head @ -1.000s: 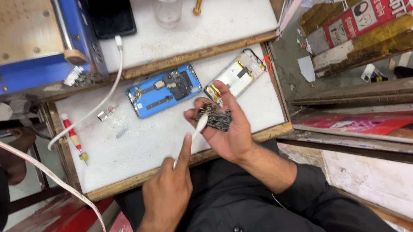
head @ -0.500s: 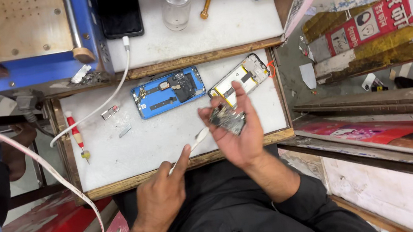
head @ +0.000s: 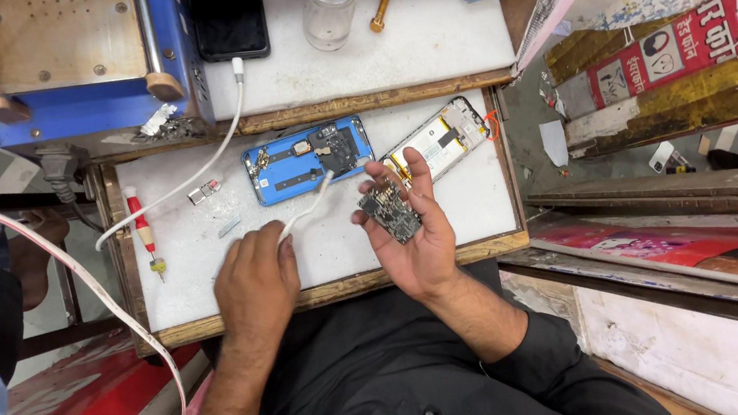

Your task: The person cleans a small electronic circuit board using a cotton swab and a liquid from a spray bottle. They wipe the board thoroughly, then place it on the workbench next to other disassembled phone parts.

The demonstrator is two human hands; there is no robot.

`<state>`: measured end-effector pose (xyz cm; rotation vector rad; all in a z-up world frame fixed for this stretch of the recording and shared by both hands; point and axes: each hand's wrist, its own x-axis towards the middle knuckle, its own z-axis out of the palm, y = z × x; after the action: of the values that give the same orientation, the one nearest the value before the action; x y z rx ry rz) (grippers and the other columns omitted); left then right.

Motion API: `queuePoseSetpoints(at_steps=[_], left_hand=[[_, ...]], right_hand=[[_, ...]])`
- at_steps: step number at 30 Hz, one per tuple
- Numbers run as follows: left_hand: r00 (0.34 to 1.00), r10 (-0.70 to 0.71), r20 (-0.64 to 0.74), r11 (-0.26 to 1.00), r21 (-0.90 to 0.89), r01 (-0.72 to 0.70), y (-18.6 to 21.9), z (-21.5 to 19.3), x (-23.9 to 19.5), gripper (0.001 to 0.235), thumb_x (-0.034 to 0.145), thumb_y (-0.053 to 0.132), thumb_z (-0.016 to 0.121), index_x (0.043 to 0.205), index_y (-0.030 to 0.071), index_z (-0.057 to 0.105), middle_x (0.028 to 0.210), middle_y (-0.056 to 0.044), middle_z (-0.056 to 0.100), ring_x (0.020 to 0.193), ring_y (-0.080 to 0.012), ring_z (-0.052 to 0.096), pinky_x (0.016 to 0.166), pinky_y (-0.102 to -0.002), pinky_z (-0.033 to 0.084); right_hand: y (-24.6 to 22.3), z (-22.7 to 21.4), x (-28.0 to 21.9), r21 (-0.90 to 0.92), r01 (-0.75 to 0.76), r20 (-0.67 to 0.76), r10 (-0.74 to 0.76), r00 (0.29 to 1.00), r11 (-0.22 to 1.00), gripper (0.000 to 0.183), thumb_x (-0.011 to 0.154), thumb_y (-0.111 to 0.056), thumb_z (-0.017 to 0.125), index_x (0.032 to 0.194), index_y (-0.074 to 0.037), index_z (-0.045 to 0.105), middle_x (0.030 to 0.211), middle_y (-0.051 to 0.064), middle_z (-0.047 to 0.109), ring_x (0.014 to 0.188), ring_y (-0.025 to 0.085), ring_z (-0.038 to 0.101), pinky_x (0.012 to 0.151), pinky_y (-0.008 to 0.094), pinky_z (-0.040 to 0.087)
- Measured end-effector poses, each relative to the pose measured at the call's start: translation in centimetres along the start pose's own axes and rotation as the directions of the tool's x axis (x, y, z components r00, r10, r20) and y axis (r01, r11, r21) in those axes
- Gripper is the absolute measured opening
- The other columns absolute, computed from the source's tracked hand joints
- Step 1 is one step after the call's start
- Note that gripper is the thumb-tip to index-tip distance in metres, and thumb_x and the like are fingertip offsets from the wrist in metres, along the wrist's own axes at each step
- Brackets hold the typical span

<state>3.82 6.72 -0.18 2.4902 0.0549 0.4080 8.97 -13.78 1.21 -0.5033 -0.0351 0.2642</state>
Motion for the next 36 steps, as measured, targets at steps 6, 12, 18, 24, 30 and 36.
queuePoseSetpoints(at_steps=[6, 12, 18, 24, 30, 36], left_hand=[[0.912, -0.239, 0.334, 0.624, -0.667, 0.407, 4.4, 2.9, -1.2, 0.018, 0.098, 0.017, 0.066, 0.108, 0.003, 0.065, 0.080, -0.001, 0.069, 0.073, -0.0060, 0.061, 0.065, -0.026, 0.052], [0.864, -0.336, 0.376, 0.535, -0.679, 0.504, 3.3, 4.6, 0.8, 0.018, 0.100, 0.017, 0.066, 0.096, 0.000, 0.070, 0.073, -0.001, 0.063, 0.068, -0.0059, 0.052, 0.060, -0.026, 0.045], [0.819, -0.290, 0.494, 0.502, -0.650, 0.570, 0.8, 4.8, 1.6, 0.017, 0.096, 0.016, 0.065, 0.095, 0.000, 0.072, 0.073, -0.001, 0.070, 0.066, -0.0061, 0.062, 0.061, -0.025, 0.051], [0.852, -0.285, 0.440, 0.750, -0.451, 0.484, 1.5, 2.9, 1.2, 0.024, 0.099, 0.023, 0.062, 0.108, 0.002, 0.065, 0.079, -0.014, 0.073, 0.070, -0.0280, 0.072, 0.062, -0.039, 0.054], [0.796, -0.420, 0.436, 0.890, 0.025, 0.456, 1.7, -1.4, -3.1, 0.021, 0.108, 0.026, 0.052, 0.116, 0.009, 0.060, 0.086, -0.022, 0.074, 0.082, -0.0429, 0.073, 0.071, -0.053, 0.054], [0.942, -0.194, 0.273, 0.972, -0.075, 0.222, 2.6, -1.9, -6.2, 0.054, 0.100, 0.017, 0.053, 0.153, 0.006, 0.044, 0.119, -0.027, 0.069, 0.085, -0.0412, 0.072, 0.062, -0.047, 0.060]], right_hand=[[2.2, -1.9, 0.1, -0.206, -0.063, -0.151, 0.031, 0.988, 0.977, 0.038, 0.109, -0.026, 0.044, 0.145, -0.018, 0.039, 0.151, 0.015, 0.052, 0.122, 0.024, 0.057, 0.102, 0.043, 0.050], [2.0, -2.2, 0.9, -0.761, 0.108, 0.116, -0.030, 0.993, 0.640, 0.029, 0.110, -0.016, 0.056, 0.138, -0.008, 0.057, 0.156, 0.016, 0.054, 0.145, 0.025, 0.050, 0.124, 0.039, 0.040], [-2.4, -2.2, 1.0, -0.847, 0.525, 0.497, 0.234, 0.835, -0.075, 0.068, 0.081, -0.017, 0.084, 0.141, -0.005, 0.055, 0.149, 0.015, 0.053, 0.145, 0.038, 0.044, 0.119, 0.049, 0.039], [-2.8, -2.5, 1.4, -0.823, 0.530, 0.459, 0.311, 0.832, -0.204, 0.055, 0.078, -0.012, 0.086, 0.129, -0.012, 0.067, 0.139, 0.007, 0.064, 0.138, 0.031, 0.056, 0.114, 0.046, 0.048], [-2.7, -3.4, 1.1, -0.773, 0.569, 0.473, 0.343, 0.812, -0.281, 0.056, 0.072, -0.019, 0.088, 0.125, -0.011, 0.071, 0.134, 0.007, 0.065, 0.133, 0.031, 0.056, 0.111, 0.046, 0.049], [-2.3, -3.0, 1.2, -0.751, 0.573, 0.477, 0.331, 0.814, -0.329, 0.052, 0.075, -0.031, 0.088, 0.120, -0.012, 0.072, 0.130, 0.005, 0.067, 0.132, 0.028, 0.057, 0.111, 0.048, 0.048]])
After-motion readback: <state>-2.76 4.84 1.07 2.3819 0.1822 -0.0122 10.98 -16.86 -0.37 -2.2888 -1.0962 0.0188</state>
